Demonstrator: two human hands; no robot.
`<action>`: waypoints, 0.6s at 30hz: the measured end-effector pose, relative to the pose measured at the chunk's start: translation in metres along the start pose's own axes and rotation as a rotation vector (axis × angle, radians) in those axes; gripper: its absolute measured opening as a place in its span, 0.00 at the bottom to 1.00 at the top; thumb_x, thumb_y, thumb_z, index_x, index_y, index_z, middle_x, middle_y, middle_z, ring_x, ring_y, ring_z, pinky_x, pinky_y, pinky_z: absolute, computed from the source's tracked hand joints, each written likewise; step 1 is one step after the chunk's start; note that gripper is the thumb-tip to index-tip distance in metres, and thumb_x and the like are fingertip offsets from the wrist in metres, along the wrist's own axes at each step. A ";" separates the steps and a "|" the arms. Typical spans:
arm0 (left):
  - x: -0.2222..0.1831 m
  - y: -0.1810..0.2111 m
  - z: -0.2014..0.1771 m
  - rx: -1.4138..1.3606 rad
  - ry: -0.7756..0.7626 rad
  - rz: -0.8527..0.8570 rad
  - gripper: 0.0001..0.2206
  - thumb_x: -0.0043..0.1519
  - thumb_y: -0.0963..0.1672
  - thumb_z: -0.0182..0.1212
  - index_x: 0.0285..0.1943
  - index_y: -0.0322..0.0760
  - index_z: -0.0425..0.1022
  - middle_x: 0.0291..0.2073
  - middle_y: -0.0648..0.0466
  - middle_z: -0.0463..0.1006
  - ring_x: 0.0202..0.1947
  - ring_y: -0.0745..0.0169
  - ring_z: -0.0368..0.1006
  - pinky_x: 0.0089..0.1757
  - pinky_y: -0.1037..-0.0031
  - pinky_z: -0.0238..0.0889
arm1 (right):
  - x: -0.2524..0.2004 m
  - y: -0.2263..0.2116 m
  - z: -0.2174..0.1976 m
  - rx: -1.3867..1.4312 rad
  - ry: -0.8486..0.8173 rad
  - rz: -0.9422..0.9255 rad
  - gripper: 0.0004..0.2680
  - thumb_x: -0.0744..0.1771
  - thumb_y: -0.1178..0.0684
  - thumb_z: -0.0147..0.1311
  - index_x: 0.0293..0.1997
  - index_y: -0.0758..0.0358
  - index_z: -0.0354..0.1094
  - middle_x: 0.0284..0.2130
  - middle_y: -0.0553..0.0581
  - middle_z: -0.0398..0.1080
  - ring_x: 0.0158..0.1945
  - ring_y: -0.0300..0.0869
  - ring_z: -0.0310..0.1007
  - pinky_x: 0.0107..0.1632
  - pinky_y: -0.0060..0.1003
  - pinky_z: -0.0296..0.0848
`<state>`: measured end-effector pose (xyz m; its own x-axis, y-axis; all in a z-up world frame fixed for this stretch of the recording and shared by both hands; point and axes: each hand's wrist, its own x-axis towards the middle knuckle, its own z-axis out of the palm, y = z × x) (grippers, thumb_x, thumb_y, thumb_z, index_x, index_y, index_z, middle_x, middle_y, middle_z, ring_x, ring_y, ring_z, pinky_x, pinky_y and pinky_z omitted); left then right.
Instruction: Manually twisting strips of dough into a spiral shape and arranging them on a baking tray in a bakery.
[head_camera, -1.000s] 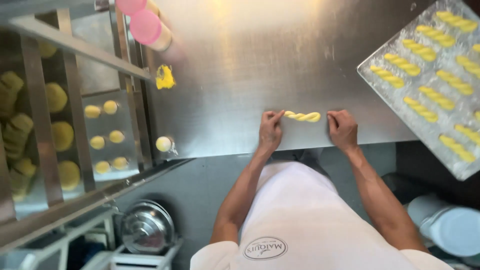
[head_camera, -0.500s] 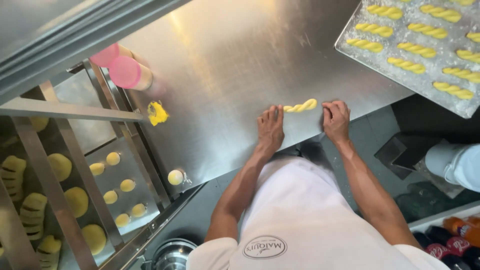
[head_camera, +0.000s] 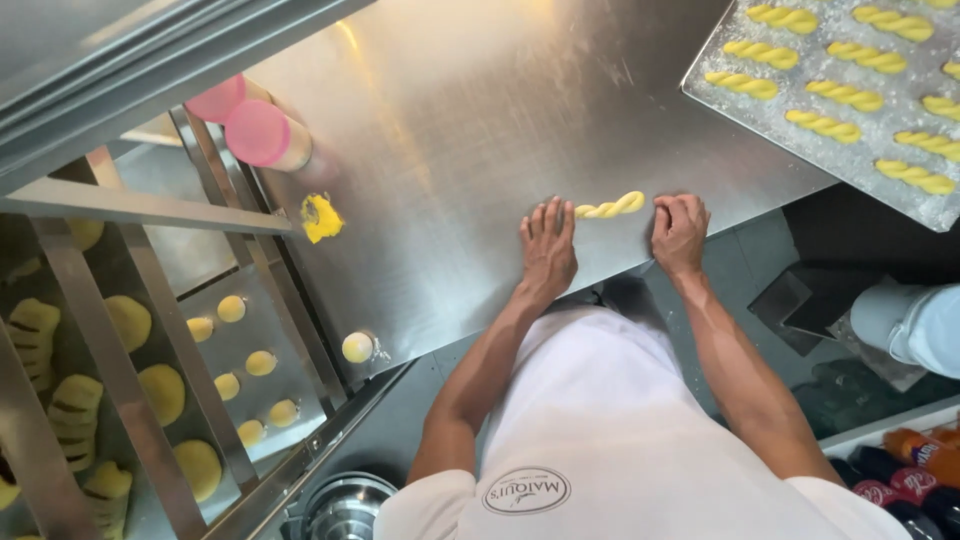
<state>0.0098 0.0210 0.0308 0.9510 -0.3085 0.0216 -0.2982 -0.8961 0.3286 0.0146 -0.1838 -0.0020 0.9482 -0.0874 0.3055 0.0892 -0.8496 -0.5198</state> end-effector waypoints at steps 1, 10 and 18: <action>0.003 -0.001 0.007 0.001 0.004 0.002 0.27 0.46 0.38 0.52 0.58 0.34 0.55 0.57 0.41 0.50 0.57 0.40 0.45 0.50 0.50 0.41 | 0.003 -0.002 0.000 0.004 0.003 -0.005 0.02 0.63 0.59 0.45 0.34 0.57 0.62 0.30 0.49 0.55 0.37 0.45 0.60 0.42 0.37 0.54; -0.001 0.011 -0.008 0.220 -0.155 0.039 0.25 0.50 0.40 0.47 0.59 0.32 0.53 0.59 0.44 0.48 0.60 0.41 0.40 0.51 0.44 0.38 | -0.004 -0.001 -0.002 0.008 -0.082 0.048 0.03 0.63 0.59 0.44 0.36 0.58 0.60 0.31 0.52 0.55 0.37 0.47 0.60 0.42 0.40 0.55; 0.037 -0.029 0.012 -0.199 0.019 0.059 0.20 0.46 0.42 0.60 0.49 0.43 0.66 0.43 0.54 0.65 0.47 0.58 0.61 0.41 0.69 0.56 | 0.017 0.002 -0.013 0.029 -0.254 0.041 0.13 0.60 0.57 0.50 0.48 0.55 0.59 0.36 0.57 0.58 0.41 0.52 0.61 0.42 0.46 0.58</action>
<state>0.0527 0.0314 0.0108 0.9345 -0.3503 0.0636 -0.3327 -0.7957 0.5062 0.0270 -0.1939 0.0126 0.9971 0.0153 0.0751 0.0543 -0.8327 -0.5510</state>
